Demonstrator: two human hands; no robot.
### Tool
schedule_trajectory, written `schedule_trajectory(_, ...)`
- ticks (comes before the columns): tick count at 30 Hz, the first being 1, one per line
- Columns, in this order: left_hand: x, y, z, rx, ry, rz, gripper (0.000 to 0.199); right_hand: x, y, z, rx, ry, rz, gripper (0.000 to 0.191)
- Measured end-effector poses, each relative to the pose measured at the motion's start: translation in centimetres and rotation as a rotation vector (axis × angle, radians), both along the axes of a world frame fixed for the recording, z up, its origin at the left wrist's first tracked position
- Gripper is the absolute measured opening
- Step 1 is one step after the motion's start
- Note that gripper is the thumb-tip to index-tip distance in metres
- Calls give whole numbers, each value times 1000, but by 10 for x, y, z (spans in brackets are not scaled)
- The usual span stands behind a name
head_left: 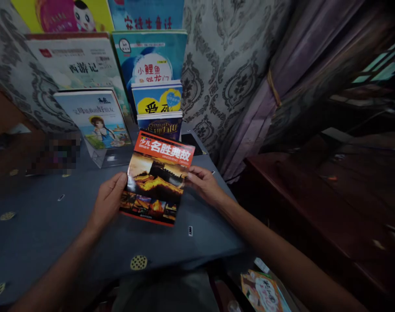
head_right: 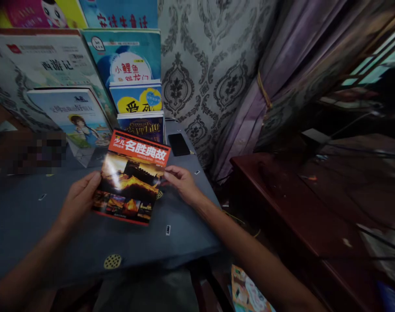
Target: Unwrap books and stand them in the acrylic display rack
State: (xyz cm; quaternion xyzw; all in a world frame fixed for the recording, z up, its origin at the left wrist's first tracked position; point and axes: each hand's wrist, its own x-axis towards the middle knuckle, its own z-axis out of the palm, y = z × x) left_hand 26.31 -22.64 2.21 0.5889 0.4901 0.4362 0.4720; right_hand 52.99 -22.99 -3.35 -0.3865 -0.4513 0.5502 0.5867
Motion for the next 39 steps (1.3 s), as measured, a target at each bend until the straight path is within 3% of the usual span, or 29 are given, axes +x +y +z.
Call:
schedule_trajectory(2, 6, 1, -17, -219, -230, 74, 50, -8, 2, 5, -27, 64, 42, 39)
schedule_trajectory(4, 9, 2, -35, -373, -323, 94, 48, -14, 3, 6, -70, 81, 61, 39)
schedule_trajectory(6, 5, 4, -48, -460, -279, 30, 46, -17, 6, 0, -138, 73, 53, 43)
schedule_trajectory(8, -2, 7, -53, -490, -89, -107, 46, -17, 9, -10, -192, 23, 15, 46)
schedule_trajectory(10, -11, 11, -51, -416, 238, -260, 45, -13, 12, -21, -190, -90, -32, 45)
schedule_trajectory(12, -17, 13, -45, -198, 622, -342, 43, -8, 14, -30, -151, -238, -81, 41)
schedule_trajectory(15, -18, 16, -37, 154, 1060, -275, 39, -1, 11, -33, -53, -547, -195, 26)
schedule_trajectory(17, -13, 18, -37, 280, 1171, -200, 35, -3, 8, -28, 64, -810, -274, 17)
schedule_trajectory(20, -5, 29, -47, 470, 1087, -130, 30, -23, 6, -15, 280, -1097, -244, 22)
schedule_trajectory(24, -7, 51, -75, 622, 791, -103, 45, -73, 17, -6, 569, -1249, 128, 37)
schedule_trajectory(26, -13, 59, -89, 631, 718, -143, 54, -94, 26, -9, 615, -1324, 262, 41)
schedule_trajectory(29, -20, 62, -100, 636, 731, -186, 57, -106, 35, -16, 623, -1377, 293, 43)
schedule_trajectory(32, -20, 61, -99, 651, 788, -184, 54, -92, 37, -24, 562, -1384, 234, 45)
schedule_trajectory(39, -11, 59, -86, 605, 835, -196, 40, -20, 41, -38, 424, -1274, 36, 40)
